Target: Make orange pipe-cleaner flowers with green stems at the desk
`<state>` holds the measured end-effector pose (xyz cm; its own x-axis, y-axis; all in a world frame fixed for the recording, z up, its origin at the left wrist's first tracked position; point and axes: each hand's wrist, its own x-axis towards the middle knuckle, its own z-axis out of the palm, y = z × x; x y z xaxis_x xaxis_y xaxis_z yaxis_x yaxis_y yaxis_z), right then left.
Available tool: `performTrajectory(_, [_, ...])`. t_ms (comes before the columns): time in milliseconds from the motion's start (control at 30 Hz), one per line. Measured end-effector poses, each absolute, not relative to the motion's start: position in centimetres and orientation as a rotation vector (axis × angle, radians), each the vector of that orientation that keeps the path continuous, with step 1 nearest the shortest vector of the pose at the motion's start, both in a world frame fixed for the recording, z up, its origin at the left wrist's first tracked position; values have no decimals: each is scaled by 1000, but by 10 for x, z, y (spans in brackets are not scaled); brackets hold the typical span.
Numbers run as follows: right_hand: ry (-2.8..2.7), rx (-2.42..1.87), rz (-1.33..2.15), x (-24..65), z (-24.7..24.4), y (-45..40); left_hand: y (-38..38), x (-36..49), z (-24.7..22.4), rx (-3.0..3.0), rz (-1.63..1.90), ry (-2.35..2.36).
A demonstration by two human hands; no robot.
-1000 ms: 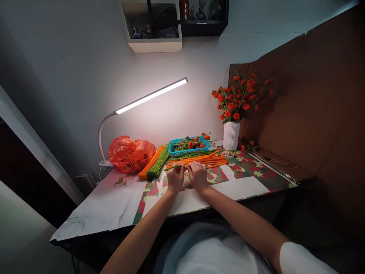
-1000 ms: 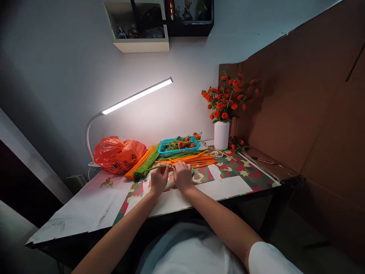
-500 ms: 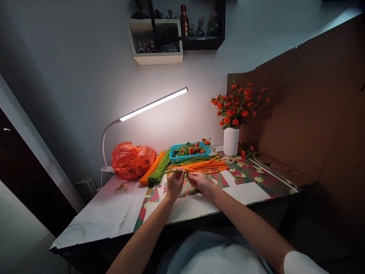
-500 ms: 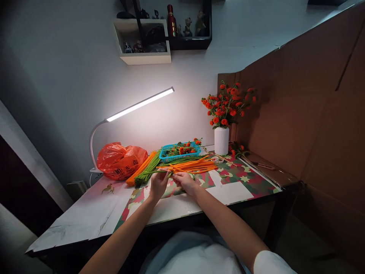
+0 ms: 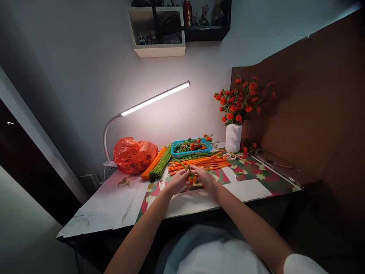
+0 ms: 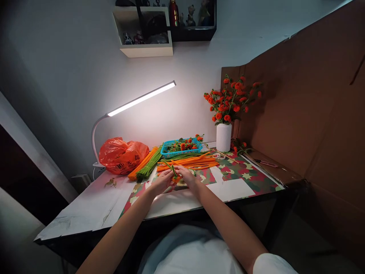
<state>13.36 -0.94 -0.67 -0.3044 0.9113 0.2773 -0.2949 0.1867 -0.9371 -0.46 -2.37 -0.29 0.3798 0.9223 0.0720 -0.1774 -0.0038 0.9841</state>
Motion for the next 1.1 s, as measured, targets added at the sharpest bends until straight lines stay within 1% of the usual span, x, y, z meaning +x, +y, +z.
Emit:
performTrajectory(100, [-1325,-577,1594,137,-6,-10,-23,-7,-4,1239,961,761])
performTrajectory(167, [-1288,-567,1594,138,-6,-9,-22,-8,-4,1216,955,772])
performTrajectory(333, [-1243,-624,1327,136,-5,-8,-18,-11,-2,1185,1024,729])
performTrajectory(500, [-1203,-741,1063,138,-5,-10,-18,-11,-2,1292,1242,773])
performTrajectory(600, [-1217,-785,1034,140,-5,-12,-21,-9,-1,1344,1322,825])
performTrajectory(767, [-1224,-693,1064,141,-4,-14,-24,-7,1,1362,1367,844])
performTrajectory(1100, [-1492,-587,922,142,-5,-19,-22,-11,2,1095,1269,765])
